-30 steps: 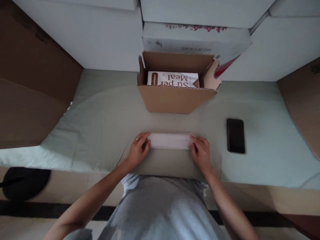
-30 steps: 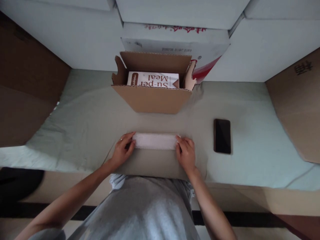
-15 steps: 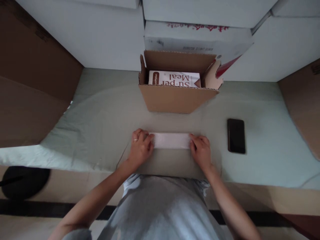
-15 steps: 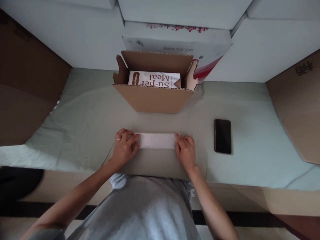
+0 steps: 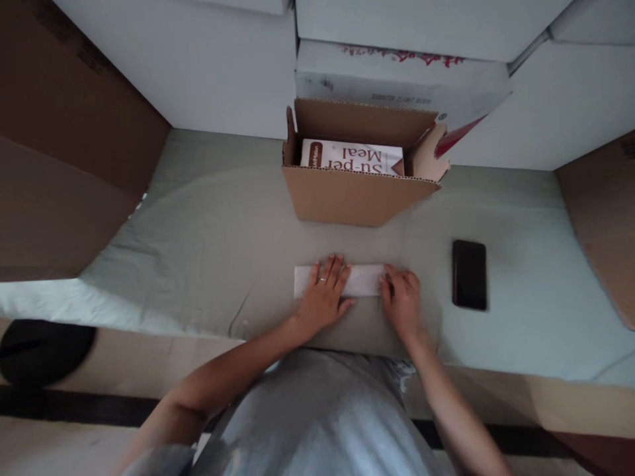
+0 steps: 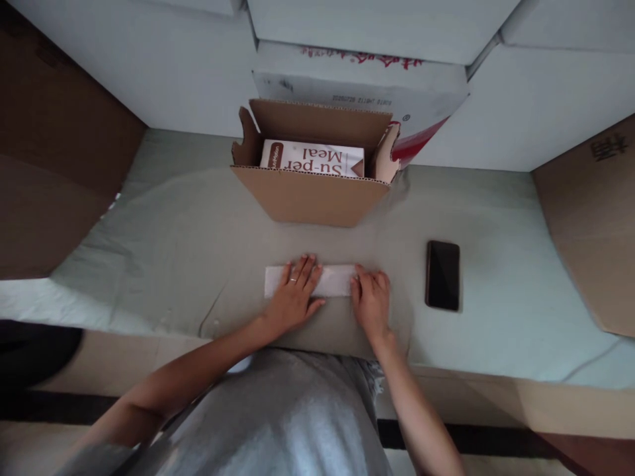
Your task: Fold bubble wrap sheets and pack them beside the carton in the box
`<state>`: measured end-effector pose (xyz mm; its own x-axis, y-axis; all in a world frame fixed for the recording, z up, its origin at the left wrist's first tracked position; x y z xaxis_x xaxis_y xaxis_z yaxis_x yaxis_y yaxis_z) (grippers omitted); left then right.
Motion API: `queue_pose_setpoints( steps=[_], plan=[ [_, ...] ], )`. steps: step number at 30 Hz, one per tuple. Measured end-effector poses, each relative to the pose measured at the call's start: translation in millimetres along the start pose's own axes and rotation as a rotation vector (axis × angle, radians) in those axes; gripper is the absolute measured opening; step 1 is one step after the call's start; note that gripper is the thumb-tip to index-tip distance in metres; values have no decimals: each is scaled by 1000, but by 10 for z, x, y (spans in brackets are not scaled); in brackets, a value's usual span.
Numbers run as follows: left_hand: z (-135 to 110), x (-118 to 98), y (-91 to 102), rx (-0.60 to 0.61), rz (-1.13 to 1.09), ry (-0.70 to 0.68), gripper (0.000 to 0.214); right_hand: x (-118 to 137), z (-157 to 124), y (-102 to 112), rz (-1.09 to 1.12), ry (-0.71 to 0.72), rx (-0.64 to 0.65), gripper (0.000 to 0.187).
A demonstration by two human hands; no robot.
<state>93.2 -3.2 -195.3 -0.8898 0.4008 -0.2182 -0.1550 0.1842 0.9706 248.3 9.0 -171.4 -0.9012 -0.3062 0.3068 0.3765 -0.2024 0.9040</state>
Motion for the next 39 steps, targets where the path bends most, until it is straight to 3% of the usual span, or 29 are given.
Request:
queue_pose_setpoints(
  steps=[3,6,8,15,21,24,27,30,32,34,36,39],
  plan=[
    [-8,1,-29,-1,7,-8,73,191,-3,9,-12,5,7,40],
    [-1,-1,-41,-1,9,-14,71,520,-73,-233,-7,147,226,54],
    [-10,21,-49,0,9,-18,71,604,-144,-381,-21,182,343,66],
    [-127,221,11,-32,-23,-59,76,300,-181,-388,-84,113,417,75],
    [-87,245,72,-27,-103,-126,67,269,-16,-277,-20,210,363,58],
    [-50,255,176,-14,-172,-117,61,274,122,-108,99,238,275,49],
    [-34,304,369,2,-381,-63,48,210,309,155,364,122,189,32],
    [-63,304,386,218,-810,18,30,74,489,290,686,-143,158,25],
    [-132,233,275,446,-1074,82,33,36,588,227,857,-279,198,28],
    [-185,173,181,556,-1197,114,38,36,677,67,943,-353,283,27],
    [-162,214,168,428,-1172,125,34,50,749,-144,945,-370,396,24],
    [-116,360,326,-21,-853,95,32,92,829,-431,803,-275,557,19]
  ],
)
Point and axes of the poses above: each hand's wrist, its own z-axis towards the middle knuckle, its own y-axis out of the back of the hand, x = y × z, the point moved 8 cm from there along z, towards the middle knuckle, and after that the axes turned 2 degrees about y, right-handed, at the moved point
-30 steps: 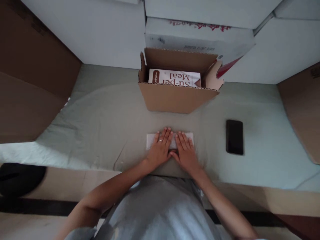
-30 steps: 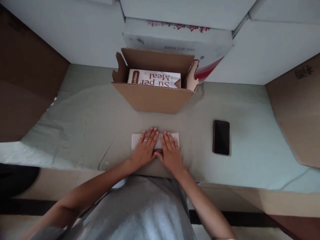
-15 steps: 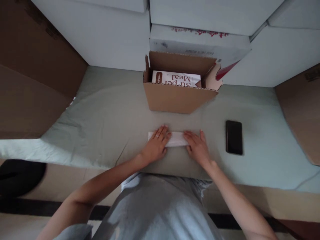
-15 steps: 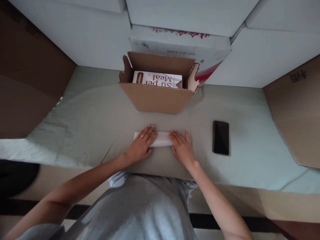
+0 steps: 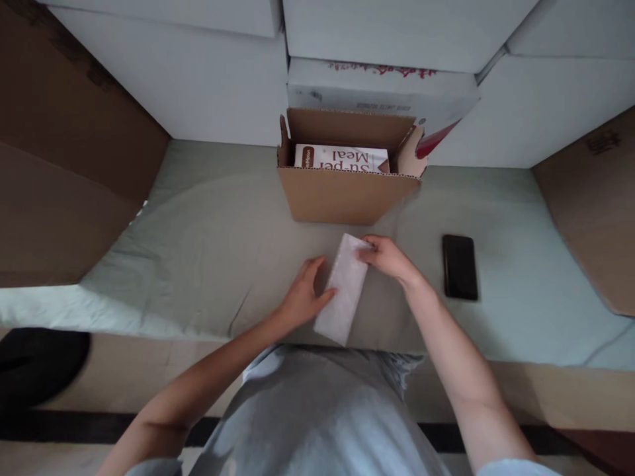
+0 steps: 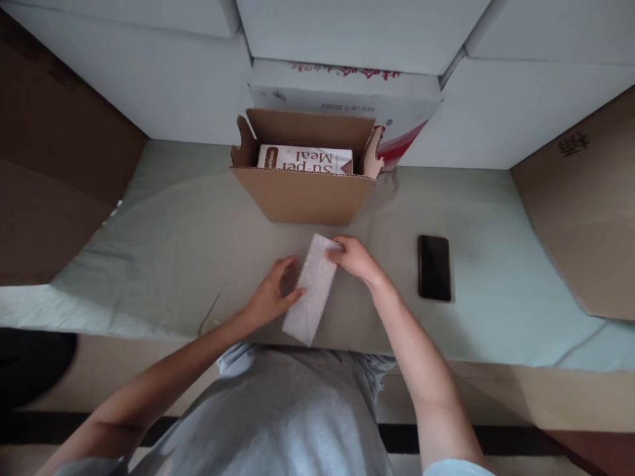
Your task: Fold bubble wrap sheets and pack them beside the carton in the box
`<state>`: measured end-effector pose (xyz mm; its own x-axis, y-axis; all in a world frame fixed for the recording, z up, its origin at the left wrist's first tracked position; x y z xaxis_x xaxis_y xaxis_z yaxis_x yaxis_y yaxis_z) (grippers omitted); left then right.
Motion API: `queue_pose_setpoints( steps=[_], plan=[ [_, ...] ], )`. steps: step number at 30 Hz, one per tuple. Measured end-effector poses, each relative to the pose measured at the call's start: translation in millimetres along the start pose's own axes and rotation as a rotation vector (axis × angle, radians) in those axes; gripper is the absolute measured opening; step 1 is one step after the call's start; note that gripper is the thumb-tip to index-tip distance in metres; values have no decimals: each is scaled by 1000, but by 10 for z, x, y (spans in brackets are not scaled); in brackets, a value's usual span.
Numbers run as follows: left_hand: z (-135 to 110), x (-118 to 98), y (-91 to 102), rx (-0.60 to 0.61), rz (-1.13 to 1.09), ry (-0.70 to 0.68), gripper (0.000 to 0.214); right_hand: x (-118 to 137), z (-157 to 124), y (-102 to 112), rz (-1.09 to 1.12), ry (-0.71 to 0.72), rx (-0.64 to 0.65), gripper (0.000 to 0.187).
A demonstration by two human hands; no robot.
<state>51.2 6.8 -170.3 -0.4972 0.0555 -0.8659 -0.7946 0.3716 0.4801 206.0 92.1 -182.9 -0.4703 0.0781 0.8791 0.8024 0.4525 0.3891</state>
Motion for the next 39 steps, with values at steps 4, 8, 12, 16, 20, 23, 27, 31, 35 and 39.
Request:
queue_pose_setpoints(
  steps=[4,8,12,16,20,23,27,31,35,39],
  plan=[
    [-61,-188,-239,14,491,-403,32,-19,167,-72,-194,61,-7,10],
    [-82,-97,-495,140,697,-432,43,114,104,-101,-296,186,-101,9],
    [-140,-24,-558,189,712,-393,65,313,-266,-266,-463,478,-124,22],
    [-195,-7,-589,213,706,-386,66,290,-592,-443,-627,586,-84,26],
    [-207,-33,-579,154,715,-352,60,254,-652,-477,-695,610,-80,26],
    [-248,-46,-560,93,711,-332,59,232,-607,-492,-730,597,-77,25],
    [-368,-98,-568,30,699,-424,47,213,-621,-581,-751,623,-35,27],
    [-410,-106,-572,10,715,-441,45,276,-713,-575,-623,664,24,35],
    [-411,-116,-581,7,741,-444,42,300,-643,-305,-451,517,-100,32],
    [-409,-132,-577,-6,764,-464,39,162,-450,-333,-569,320,-7,41]
  ],
)
Point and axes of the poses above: each hand's wrist, its own z-axis towards the middle knuckle, its own y-axis out of the back of the hand, x = y × z, the point moved 8 cm from there along z, towards the middle knuckle, and after that the axes turned 2 degrees about y, right-handed, at the moved point
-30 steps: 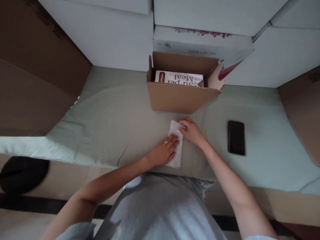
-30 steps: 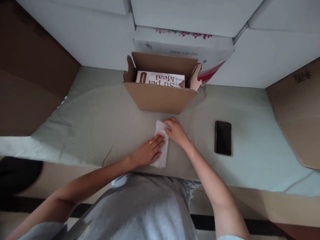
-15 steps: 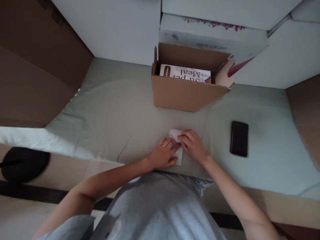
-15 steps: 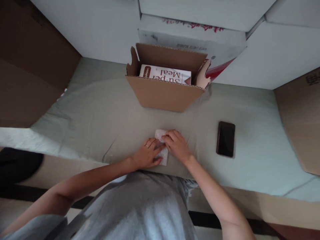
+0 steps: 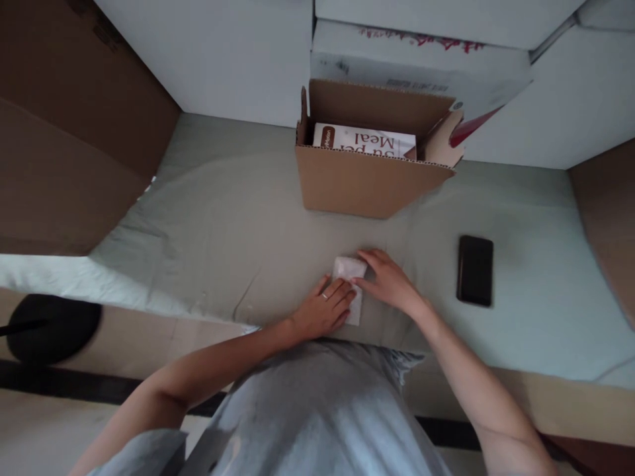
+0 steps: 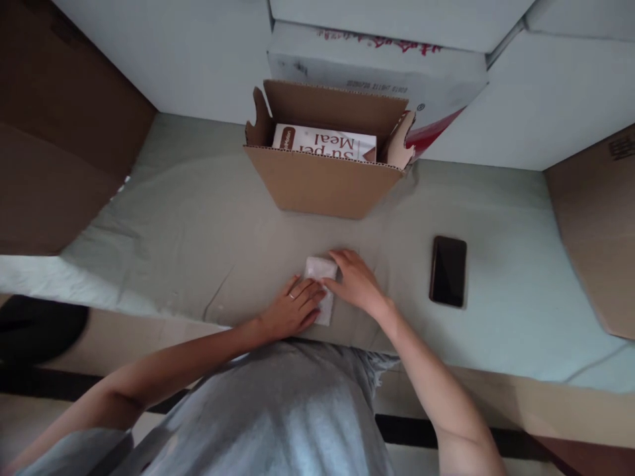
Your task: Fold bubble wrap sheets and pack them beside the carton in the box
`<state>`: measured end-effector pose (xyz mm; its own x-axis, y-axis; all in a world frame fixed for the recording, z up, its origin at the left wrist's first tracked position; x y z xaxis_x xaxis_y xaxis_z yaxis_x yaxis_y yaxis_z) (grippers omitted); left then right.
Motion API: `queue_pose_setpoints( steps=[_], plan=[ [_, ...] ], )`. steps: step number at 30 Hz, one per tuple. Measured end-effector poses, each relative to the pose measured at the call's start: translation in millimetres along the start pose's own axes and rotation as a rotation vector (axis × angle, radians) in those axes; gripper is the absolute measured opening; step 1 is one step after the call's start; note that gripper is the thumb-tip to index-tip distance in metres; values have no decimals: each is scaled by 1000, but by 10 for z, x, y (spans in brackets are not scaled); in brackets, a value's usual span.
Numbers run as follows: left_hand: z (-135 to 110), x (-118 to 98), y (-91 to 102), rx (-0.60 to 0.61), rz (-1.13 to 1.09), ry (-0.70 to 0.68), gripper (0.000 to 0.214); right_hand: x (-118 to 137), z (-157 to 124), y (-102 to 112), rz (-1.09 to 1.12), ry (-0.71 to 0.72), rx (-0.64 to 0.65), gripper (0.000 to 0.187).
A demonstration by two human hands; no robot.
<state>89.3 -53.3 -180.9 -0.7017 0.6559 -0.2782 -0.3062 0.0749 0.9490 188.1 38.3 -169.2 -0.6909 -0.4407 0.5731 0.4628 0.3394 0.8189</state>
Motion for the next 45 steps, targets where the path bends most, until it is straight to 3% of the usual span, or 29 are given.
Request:
queue_pose_setpoints(
  steps=[3,8,13,16,20,23,25,27,30,33,37,41,45],
  plan=[
    [-2,22,13,-8,16,-5,33,27,75,-114,-62,6,88,26],
    [-59,-41,9,1,-43,-53,27,125,46,-61,-124,27,-85,21],
    [-120,-102,-101,119,-86,57,51,260,-203,-108,-215,167,-182,24],
    [-137,-116,-156,156,-94,92,53,371,-385,-135,-261,274,-194,26],
    [-204,-75,-119,100,-166,51,45,440,-542,-149,-284,331,-198,26],
    [-301,11,63,-27,-340,-4,34,425,-585,-180,-267,321,-188,27],
    [-334,193,195,-116,-494,125,32,411,-605,-217,-244,310,-163,29],
    [-339,422,240,-164,-666,378,31,397,-634,-243,-197,294,-149,33],
    [-294,608,118,-158,-1021,714,36,373,-699,-265,-87,262,-155,37],
    [-182,609,-64,-108,-1293,877,49,333,-771,-291,4,212,-200,40],
    [-55,516,-160,-23,-1321,904,56,312,-842,-350,38,172,-272,41],
    [28,373,-38,-12,-1112,755,54,327,-865,-337,100,137,-345,35],
    [-8,324,36,20,-1066,741,69,333,-784,-168,276,75,-381,28]
  ],
)
Point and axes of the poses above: each hand's wrist, its own z-axis towards the middle knuckle, its own y-axis out of the back of the hand, x = y × z, the point moved 8 cm from there along z, towards the middle knuckle, and after that the axes turned 2 degrees about y, right-handed, at the moved point
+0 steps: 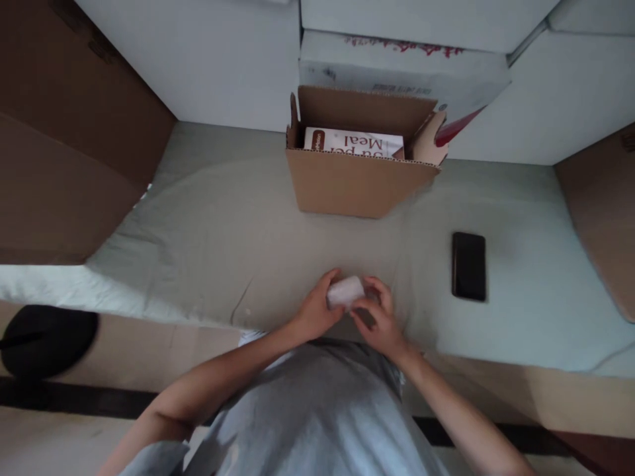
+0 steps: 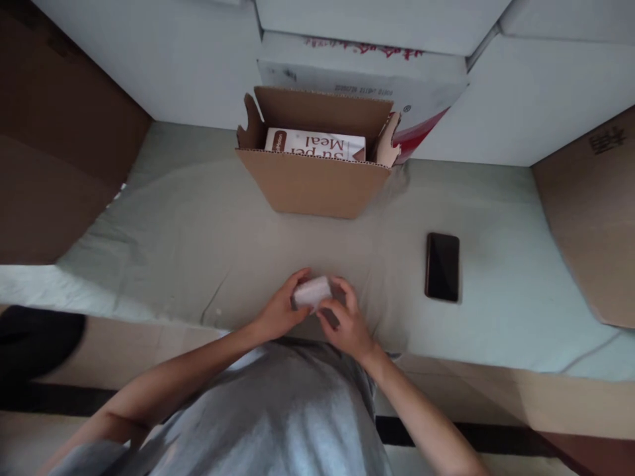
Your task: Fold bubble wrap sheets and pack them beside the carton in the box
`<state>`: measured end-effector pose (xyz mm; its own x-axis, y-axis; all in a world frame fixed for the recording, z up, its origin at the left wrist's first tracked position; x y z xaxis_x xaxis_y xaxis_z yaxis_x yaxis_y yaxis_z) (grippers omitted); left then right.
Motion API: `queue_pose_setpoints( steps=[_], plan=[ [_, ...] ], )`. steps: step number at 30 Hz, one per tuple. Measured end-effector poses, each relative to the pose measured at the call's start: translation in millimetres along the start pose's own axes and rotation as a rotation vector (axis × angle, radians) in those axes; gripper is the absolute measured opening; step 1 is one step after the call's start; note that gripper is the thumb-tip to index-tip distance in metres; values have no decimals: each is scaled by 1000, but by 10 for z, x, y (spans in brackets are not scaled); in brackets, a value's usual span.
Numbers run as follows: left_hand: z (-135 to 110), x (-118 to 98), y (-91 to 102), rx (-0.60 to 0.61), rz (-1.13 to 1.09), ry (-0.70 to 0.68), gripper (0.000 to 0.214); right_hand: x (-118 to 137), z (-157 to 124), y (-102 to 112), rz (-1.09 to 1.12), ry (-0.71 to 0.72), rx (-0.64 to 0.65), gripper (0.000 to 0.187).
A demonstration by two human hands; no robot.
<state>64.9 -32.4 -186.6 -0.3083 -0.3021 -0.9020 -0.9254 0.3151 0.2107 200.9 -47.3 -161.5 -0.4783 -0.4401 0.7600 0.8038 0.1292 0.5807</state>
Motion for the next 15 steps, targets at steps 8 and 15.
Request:
queue_pose_setpoints(
  steps=[8,15],
  plan=[
    [-165,-664,304,5,-41,-390,76,-51,444,183,440,-330,198,50],
    [24,-723,450,104,-96,-229,31,358,787,481,168,-151,161,46]
  ],
)
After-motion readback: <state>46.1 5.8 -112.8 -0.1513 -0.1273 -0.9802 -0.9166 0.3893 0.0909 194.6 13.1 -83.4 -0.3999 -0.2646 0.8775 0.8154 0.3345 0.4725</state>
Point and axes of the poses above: each hand's wrist, its own z-axis towards the middle knuckle, its own y-axis out of the back of the hand, x = y × z, the point moved 8 cm from there along z, towards the middle knuckle, and after that the axes turned 2 degrees about y, right-handed, at the moved point
